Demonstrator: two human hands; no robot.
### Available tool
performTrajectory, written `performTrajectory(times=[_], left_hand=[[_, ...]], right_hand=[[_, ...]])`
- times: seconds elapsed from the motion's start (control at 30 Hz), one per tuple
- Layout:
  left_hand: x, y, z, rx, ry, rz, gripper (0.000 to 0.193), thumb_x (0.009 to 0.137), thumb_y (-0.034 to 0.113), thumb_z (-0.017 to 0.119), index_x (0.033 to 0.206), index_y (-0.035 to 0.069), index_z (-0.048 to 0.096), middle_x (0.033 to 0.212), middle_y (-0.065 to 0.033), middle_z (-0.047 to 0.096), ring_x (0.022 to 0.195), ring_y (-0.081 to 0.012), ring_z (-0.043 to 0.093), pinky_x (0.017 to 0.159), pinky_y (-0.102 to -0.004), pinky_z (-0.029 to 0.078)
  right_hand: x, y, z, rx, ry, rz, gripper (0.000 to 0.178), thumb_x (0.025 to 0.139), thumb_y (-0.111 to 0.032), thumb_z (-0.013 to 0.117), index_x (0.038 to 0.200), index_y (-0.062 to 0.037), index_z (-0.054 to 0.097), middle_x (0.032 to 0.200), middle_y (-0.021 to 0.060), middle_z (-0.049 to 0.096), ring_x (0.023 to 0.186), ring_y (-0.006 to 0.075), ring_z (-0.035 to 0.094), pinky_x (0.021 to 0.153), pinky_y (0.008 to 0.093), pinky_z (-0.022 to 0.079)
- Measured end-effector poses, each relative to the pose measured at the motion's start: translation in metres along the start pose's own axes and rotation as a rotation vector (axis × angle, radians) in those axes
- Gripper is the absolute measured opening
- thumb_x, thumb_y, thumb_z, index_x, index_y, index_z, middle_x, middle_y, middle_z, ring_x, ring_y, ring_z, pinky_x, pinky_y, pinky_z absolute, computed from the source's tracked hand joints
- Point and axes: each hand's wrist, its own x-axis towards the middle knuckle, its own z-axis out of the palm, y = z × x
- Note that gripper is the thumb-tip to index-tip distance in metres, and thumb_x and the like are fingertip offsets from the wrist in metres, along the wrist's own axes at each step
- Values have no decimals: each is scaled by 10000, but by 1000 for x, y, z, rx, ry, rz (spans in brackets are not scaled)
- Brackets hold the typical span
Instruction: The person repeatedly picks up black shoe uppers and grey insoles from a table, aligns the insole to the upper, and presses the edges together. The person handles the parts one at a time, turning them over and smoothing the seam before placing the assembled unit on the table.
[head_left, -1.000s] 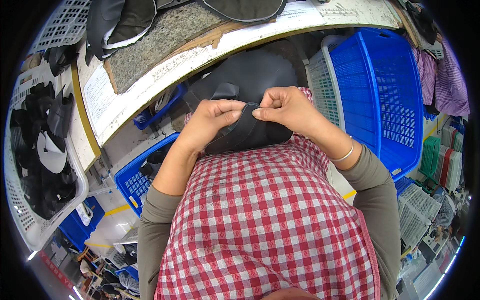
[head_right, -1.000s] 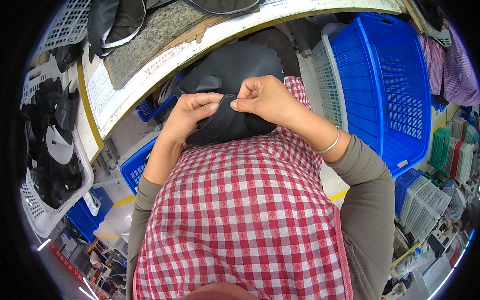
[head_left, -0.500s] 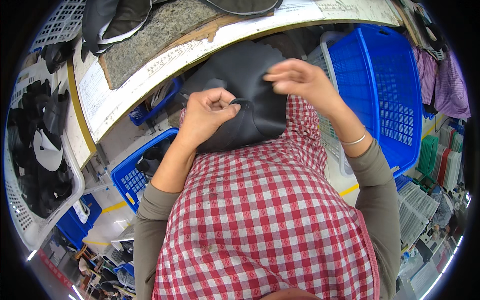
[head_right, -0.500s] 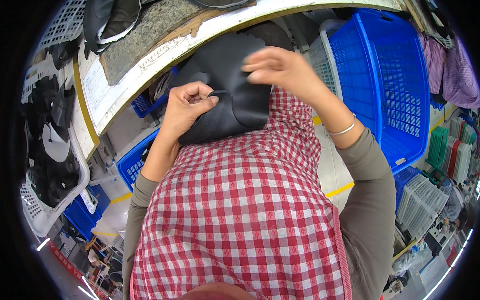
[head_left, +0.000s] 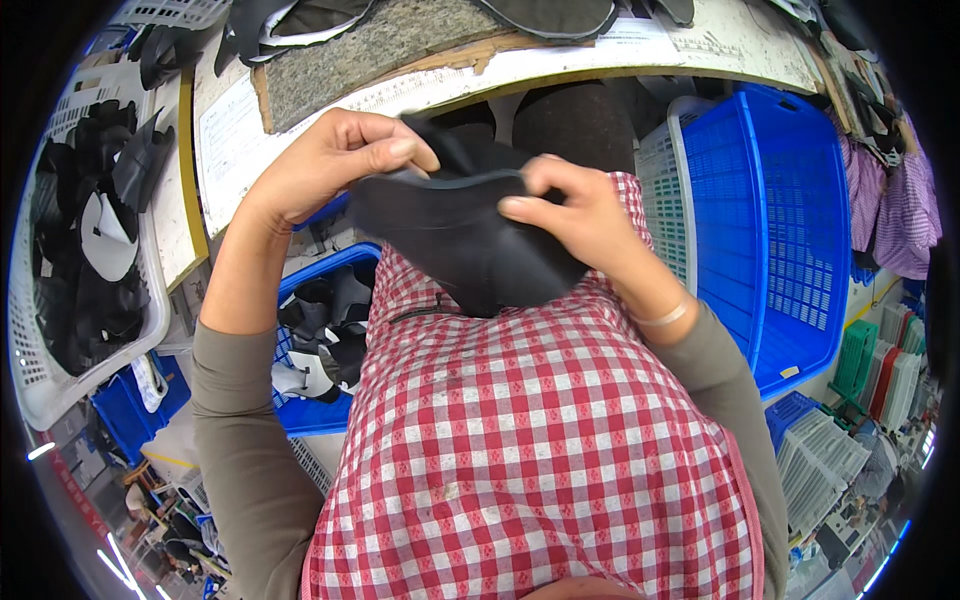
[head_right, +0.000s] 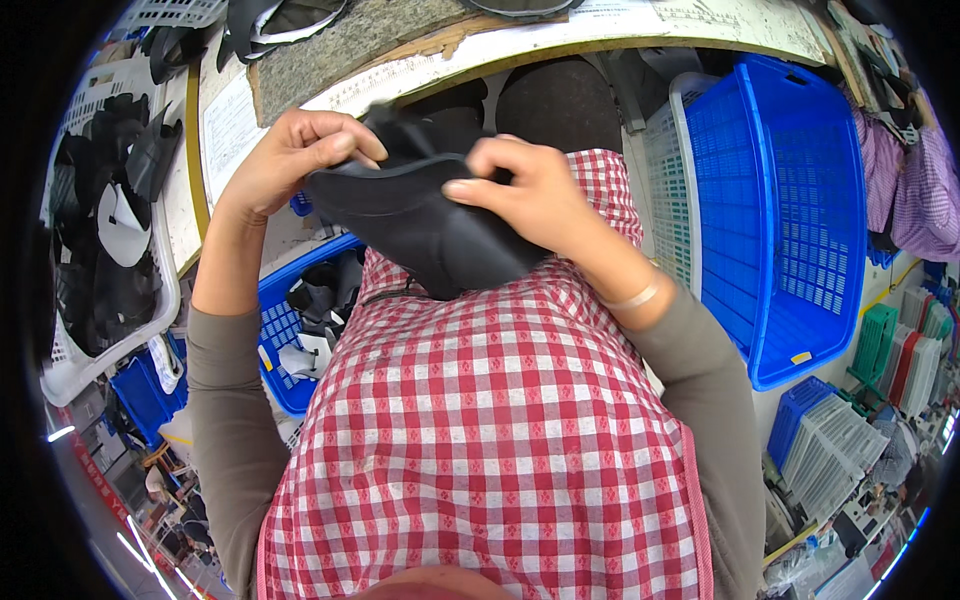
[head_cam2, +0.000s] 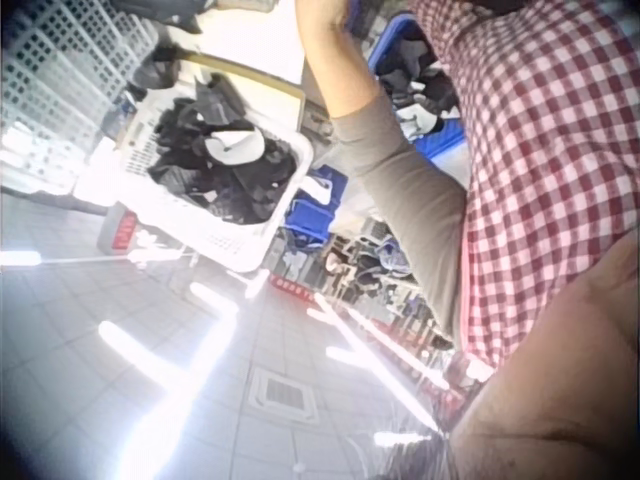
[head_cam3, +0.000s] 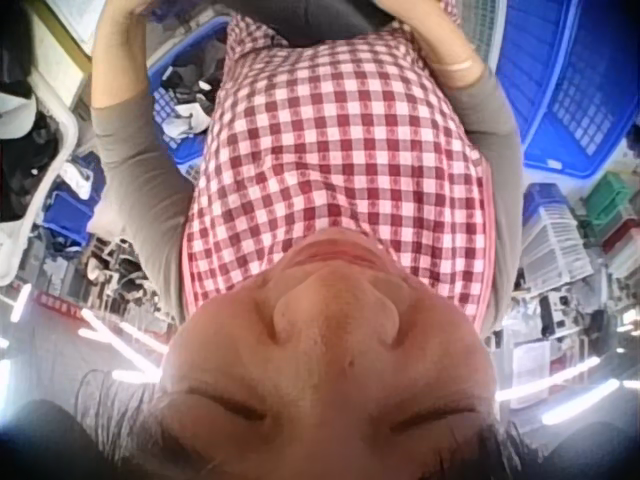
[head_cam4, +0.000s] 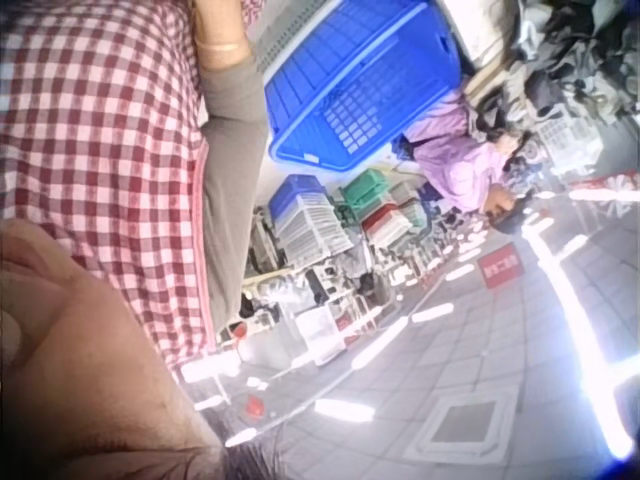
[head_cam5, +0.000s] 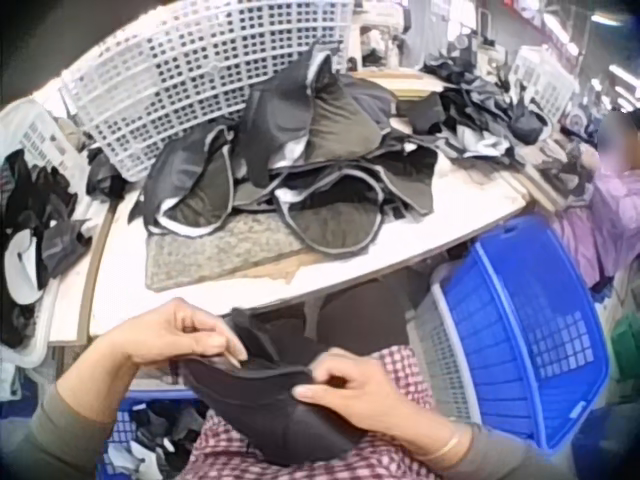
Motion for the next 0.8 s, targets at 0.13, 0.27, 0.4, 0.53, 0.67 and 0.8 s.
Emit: performTrajectory(times=[0.13,0.27,0.4,0.53,0.67,0.8], left_hand=[[12,14,15,-48,-185,115,350,888,266,826,1097,-9,773,865,-55,758,805,-106,706,762,-224,546],[37,35,29,210,-368,216,305,896,191,814,1120,-11,768,911,-65,765,855,-100,699,806,-239,541],[48,33,37,158,-239,162,211,960,130,733,1112,-12,765,918,-47,768,843,-91,706,798,-249,562],[40,15,40,26,-84,141,175,992,78,671,1104,-18,766,933,-61,772,821,-97,717,777,-235,571],[28,4,39,17,-29,139,171,990,65,663,1093,-23,768,939,-66,771,846,-113,725,797,-241,568],[21,6,35,39,-43,162,181,985,86,677,1097,-23,768,934,-65,767,858,-130,728,813,-252,564]], right_hand=[[-43,-14,-44,-18,-88,-93,214,848,-116,851,825,-24,659,863,25,632,864,135,603,793,285,478],[-43,-29,-63,-104,-204,-74,184,867,-141,837,905,-37,689,904,29,652,884,141,602,820,286,477],[-20,-22,-58,-22,-270,31,313,892,-234,834,1071,-20,691,911,37,681,833,121,592,761,296,480],[1,1,-48,78,-294,133,340,887,-282,848,1062,-8,749,860,19,658,763,98,575,685,293,463],[9,8,-50,70,-340,126,316,879,-297,855,1014,-17,796,854,19,660,758,110,583,674,288,457],[20,2,-51,85,-459,127,318,882,-324,851,1001,-33,804,850,34,658,782,122,603,681,294,462]])
